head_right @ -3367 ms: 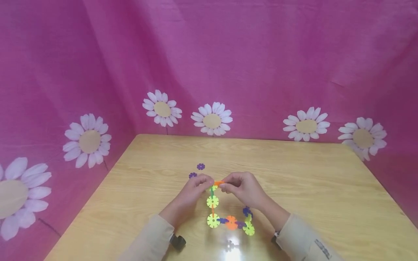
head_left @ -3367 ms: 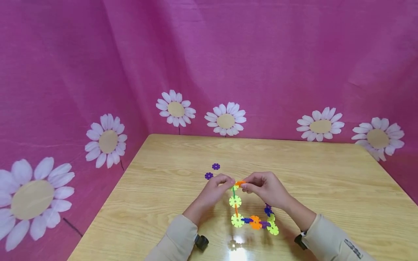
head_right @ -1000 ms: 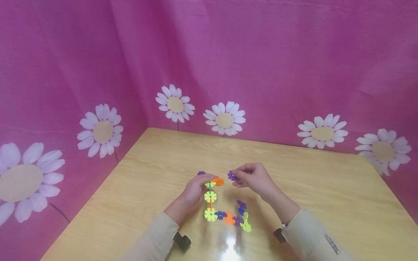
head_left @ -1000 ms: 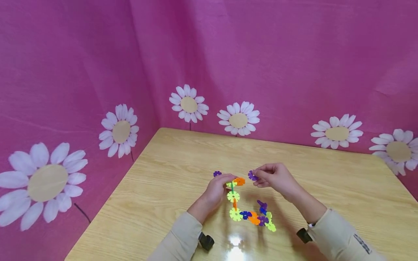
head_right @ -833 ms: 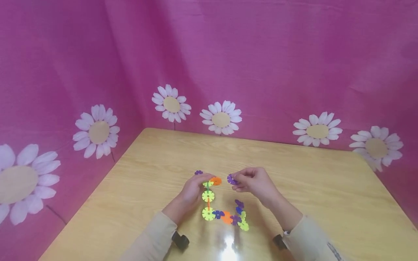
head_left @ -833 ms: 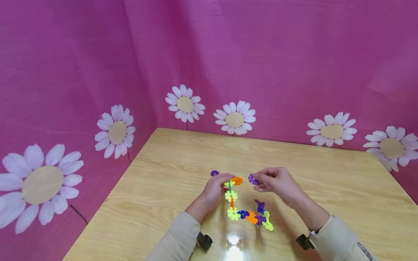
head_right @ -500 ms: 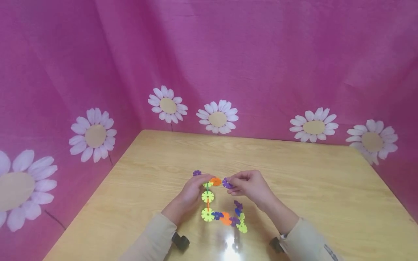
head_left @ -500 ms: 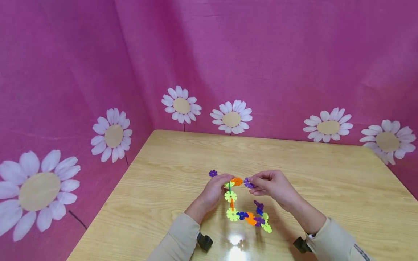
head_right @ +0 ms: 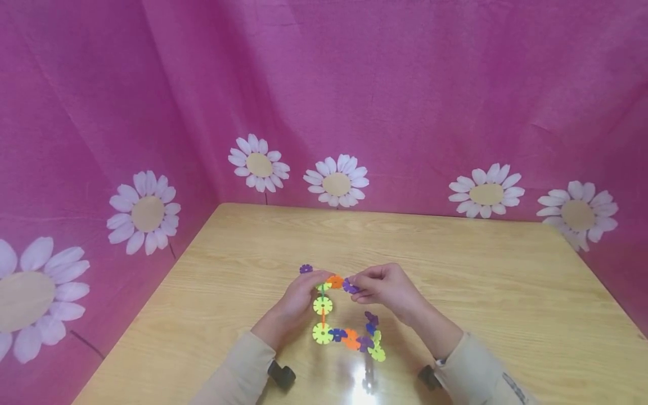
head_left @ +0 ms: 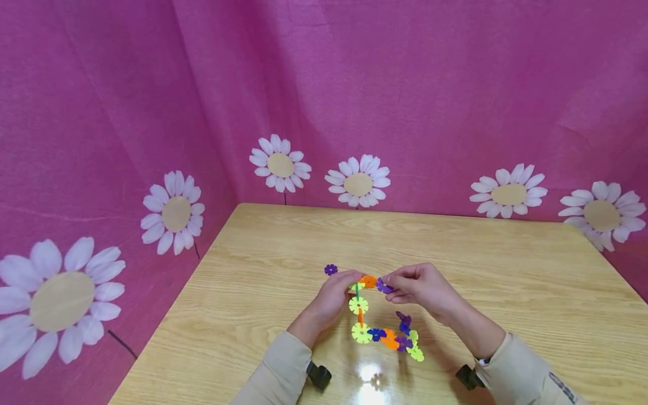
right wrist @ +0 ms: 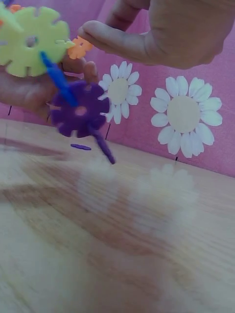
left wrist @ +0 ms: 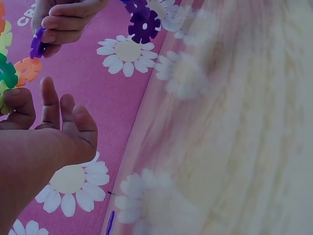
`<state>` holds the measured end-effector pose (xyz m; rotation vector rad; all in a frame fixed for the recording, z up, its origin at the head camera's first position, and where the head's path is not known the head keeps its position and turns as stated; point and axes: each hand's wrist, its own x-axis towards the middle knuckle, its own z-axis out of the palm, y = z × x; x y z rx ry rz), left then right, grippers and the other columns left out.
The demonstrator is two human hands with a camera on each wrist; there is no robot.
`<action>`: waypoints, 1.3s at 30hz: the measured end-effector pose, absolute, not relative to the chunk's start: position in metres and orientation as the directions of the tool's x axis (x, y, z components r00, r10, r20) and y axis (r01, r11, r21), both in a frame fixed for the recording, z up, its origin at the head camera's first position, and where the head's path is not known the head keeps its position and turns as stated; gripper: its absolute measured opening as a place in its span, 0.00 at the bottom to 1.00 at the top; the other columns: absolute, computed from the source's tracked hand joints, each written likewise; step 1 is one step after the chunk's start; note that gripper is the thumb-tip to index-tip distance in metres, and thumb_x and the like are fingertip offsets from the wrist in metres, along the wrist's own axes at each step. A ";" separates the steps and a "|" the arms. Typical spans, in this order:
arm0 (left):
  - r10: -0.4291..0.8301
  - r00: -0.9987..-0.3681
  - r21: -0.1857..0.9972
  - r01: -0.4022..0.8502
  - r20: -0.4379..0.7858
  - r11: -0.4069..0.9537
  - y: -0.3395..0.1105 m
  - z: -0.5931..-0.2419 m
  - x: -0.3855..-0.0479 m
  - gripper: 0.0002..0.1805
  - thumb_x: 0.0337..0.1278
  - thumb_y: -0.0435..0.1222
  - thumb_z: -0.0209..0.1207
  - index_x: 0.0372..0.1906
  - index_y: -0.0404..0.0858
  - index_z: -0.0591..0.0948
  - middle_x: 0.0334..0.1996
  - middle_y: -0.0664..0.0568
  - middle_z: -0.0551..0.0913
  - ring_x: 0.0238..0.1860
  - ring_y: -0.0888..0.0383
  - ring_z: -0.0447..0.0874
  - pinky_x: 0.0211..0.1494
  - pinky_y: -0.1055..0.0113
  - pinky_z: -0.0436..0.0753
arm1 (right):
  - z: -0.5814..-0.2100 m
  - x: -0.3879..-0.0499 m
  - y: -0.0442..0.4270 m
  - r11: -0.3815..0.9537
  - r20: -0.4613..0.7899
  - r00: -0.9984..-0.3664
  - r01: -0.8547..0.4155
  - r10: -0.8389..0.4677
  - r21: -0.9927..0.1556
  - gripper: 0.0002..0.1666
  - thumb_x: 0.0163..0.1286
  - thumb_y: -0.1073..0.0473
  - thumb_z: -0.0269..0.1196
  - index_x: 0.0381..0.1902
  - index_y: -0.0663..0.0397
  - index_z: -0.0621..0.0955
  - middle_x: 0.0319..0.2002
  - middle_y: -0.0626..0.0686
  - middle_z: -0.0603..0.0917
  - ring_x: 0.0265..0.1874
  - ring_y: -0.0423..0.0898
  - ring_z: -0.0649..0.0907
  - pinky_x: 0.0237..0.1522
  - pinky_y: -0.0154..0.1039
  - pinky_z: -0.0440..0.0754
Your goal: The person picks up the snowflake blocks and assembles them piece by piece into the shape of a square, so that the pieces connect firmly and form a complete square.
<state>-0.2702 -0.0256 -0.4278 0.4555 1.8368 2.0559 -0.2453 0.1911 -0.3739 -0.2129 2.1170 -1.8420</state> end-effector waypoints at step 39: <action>0.471 -0.882 1.000 -0.001 0.000 -0.002 -0.013 -0.428 -0.264 0.24 0.78 0.43 0.39 0.53 0.32 0.80 0.52 0.46 0.82 0.59 0.53 0.77 0.70 0.53 0.70 | -0.370 -0.247 0.184 0.201 -0.149 -0.959 0.101 -0.240 -0.974 0.17 0.72 0.68 0.60 0.52 0.81 0.79 0.41 0.61 0.89 0.30 0.38 0.88 0.39 0.35 0.87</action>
